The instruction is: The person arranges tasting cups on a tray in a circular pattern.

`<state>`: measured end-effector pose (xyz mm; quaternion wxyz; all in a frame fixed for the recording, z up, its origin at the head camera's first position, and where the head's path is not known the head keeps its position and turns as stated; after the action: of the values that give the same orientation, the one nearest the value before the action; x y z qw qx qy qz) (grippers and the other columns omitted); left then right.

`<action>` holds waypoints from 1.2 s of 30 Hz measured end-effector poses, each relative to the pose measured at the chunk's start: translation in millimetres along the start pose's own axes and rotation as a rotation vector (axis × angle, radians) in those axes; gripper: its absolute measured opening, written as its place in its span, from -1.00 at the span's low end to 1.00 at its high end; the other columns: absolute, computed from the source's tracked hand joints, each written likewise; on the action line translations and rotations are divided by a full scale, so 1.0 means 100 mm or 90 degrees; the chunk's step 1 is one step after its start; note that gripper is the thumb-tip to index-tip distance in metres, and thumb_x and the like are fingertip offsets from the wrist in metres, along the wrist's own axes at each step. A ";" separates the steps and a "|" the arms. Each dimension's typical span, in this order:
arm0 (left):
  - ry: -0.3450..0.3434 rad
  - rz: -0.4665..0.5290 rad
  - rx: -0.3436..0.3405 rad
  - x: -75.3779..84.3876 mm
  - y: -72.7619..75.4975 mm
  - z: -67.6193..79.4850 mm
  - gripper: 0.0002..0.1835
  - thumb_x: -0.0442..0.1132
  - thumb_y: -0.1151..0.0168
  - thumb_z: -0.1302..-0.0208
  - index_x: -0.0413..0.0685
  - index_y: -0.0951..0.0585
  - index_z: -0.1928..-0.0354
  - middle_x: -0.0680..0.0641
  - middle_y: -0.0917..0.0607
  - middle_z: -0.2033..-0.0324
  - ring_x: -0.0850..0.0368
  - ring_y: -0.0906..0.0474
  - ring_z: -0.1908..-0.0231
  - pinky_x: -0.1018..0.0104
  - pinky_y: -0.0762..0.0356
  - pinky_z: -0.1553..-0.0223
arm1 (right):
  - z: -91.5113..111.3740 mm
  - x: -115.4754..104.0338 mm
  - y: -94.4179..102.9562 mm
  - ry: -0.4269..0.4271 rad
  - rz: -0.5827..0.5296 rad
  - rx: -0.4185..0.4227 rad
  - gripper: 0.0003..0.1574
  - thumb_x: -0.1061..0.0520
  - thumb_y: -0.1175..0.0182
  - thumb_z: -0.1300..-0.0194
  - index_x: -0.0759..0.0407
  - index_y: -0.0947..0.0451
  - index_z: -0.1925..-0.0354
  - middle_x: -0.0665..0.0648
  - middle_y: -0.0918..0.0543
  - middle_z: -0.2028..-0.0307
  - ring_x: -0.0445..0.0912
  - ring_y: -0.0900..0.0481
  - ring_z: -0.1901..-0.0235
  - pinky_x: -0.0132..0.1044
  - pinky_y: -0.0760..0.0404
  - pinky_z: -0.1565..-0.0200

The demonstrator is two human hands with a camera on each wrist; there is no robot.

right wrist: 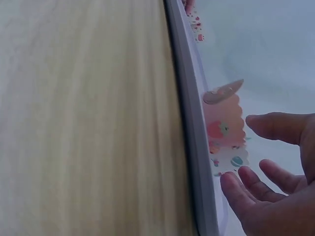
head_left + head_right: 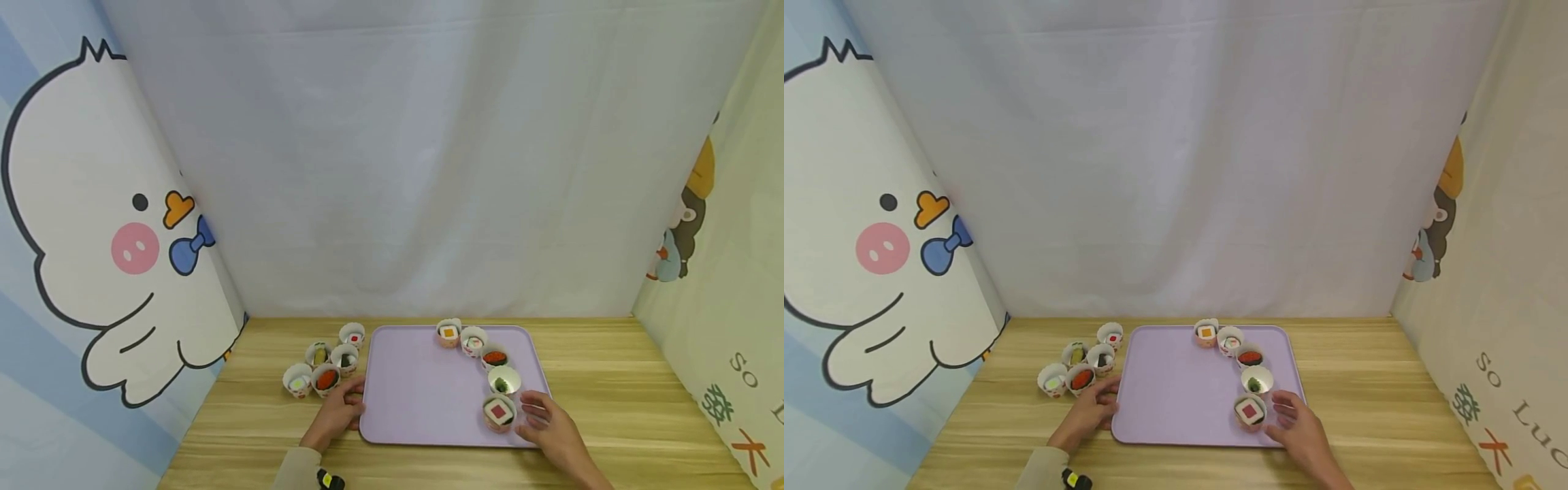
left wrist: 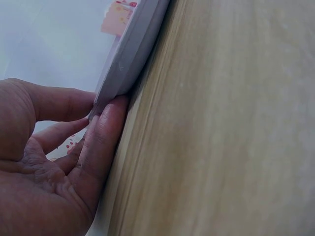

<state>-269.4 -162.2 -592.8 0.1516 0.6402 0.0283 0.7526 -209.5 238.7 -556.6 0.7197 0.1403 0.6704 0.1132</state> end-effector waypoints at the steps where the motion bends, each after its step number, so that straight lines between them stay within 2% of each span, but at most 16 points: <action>1: 0.001 0.000 0.001 0.00 0.00 0.00 -0.38 -0.51 -0.16 -0.21 -0.25 -0.36 -0.36 -0.29 -0.48 -0.09 0.12 -0.50 0.20 0.23 -0.65 0.51 | 0.00 -0.01 0.03 -0.002 -0.001 0.001 -0.22 0.40 -0.42 -0.01 0.44 -0.37 -0.21 0.41 -0.50 -0.19 0.18 -0.52 -0.20 -0.35 -0.61 -0.12; 9: 0.003 -0.009 0.000 -0.01 0.00 0.00 -0.37 -0.50 -0.16 -0.21 -0.24 -0.36 -0.37 -0.28 -0.49 -0.09 0.11 -0.50 0.20 0.21 -0.66 0.50 | -0.07 -0.02 0.24 -0.004 0.034 0.008 -0.25 0.36 -0.34 -0.15 0.42 -0.32 -0.27 0.41 -0.46 -0.24 0.04 -0.55 -0.17 -0.46 -0.60 -0.08; 12: 0.004 -0.010 0.003 -0.02 0.00 -0.01 -0.37 -0.50 -0.16 -0.21 -0.26 -0.36 -0.37 -0.28 -0.49 -0.09 0.11 -0.49 0.20 0.21 -0.66 0.50 | -0.11 -0.02 0.31 -0.011 0.051 -0.001 -0.27 0.32 -0.31 -0.21 0.41 -0.29 -0.30 0.42 -0.43 -0.26 0.12 -0.54 -0.19 -0.48 -0.60 -0.02; 17: 0.002 -0.011 0.002 -0.01 0.00 0.00 -0.38 -0.49 -0.17 -0.21 -0.25 -0.36 -0.36 -0.28 -0.48 -0.09 0.11 -0.50 0.20 0.22 -0.66 0.50 | -0.17 -0.01 0.42 -0.018 0.069 -0.020 -0.27 0.26 -0.25 -0.29 0.42 -0.23 -0.34 0.45 -0.39 -0.29 0.29 -0.46 -0.24 -0.37 -0.65 0.02; 28: -0.004 -0.005 -0.006 0.02 0.01 0.00 -0.37 -0.48 -0.16 -0.21 -0.25 -0.35 -0.37 -0.30 -0.47 -0.10 0.12 -0.49 0.19 0.23 -0.66 0.48 | -0.36 0.03 0.57 -0.023 0.098 -0.013 -0.31 0.29 -0.21 -0.30 0.43 -0.26 -0.33 0.51 -0.44 -0.22 0.30 -0.53 -0.15 -0.36 -0.68 0.14; 31: -0.001 -0.002 -0.006 0.02 0.00 0.00 -0.37 -0.49 -0.16 -0.21 -0.27 -0.35 -0.37 -0.30 -0.48 -0.09 0.12 -0.49 0.20 0.22 -0.67 0.49 | -0.41 0.06 0.60 -0.028 0.094 -0.009 -0.34 0.31 -0.21 -0.29 0.46 -0.28 -0.30 0.52 -0.47 -0.18 0.24 -0.58 -0.08 -0.39 -0.67 0.22; 36: 0.010 -0.006 0.003 -0.01 0.00 -0.01 -0.37 -0.51 -0.16 -0.21 -0.26 -0.35 -0.37 -0.29 -0.48 -0.09 0.12 -0.50 0.21 0.21 -0.66 0.50 | -0.47 0.11 0.63 -0.050 0.079 -0.031 -0.33 0.29 -0.19 -0.31 0.48 -0.25 -0.31 0.53 -0.45 -0.18 0.02 -0.63 0.02 -0.33 -0.67 0.25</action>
<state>-270.4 -161.8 -593.8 0.1535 0.6347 0.0342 0.7565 -254.0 303.6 -547.9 0.7402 0.1687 0.6287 0.1683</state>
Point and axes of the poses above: each hand's wrist, its own z-axis away from the middle knuckle, its own y-axis out of the back of the hand, x = y × z, the point moved 4 cm from there along -z, towards the middle knuckle
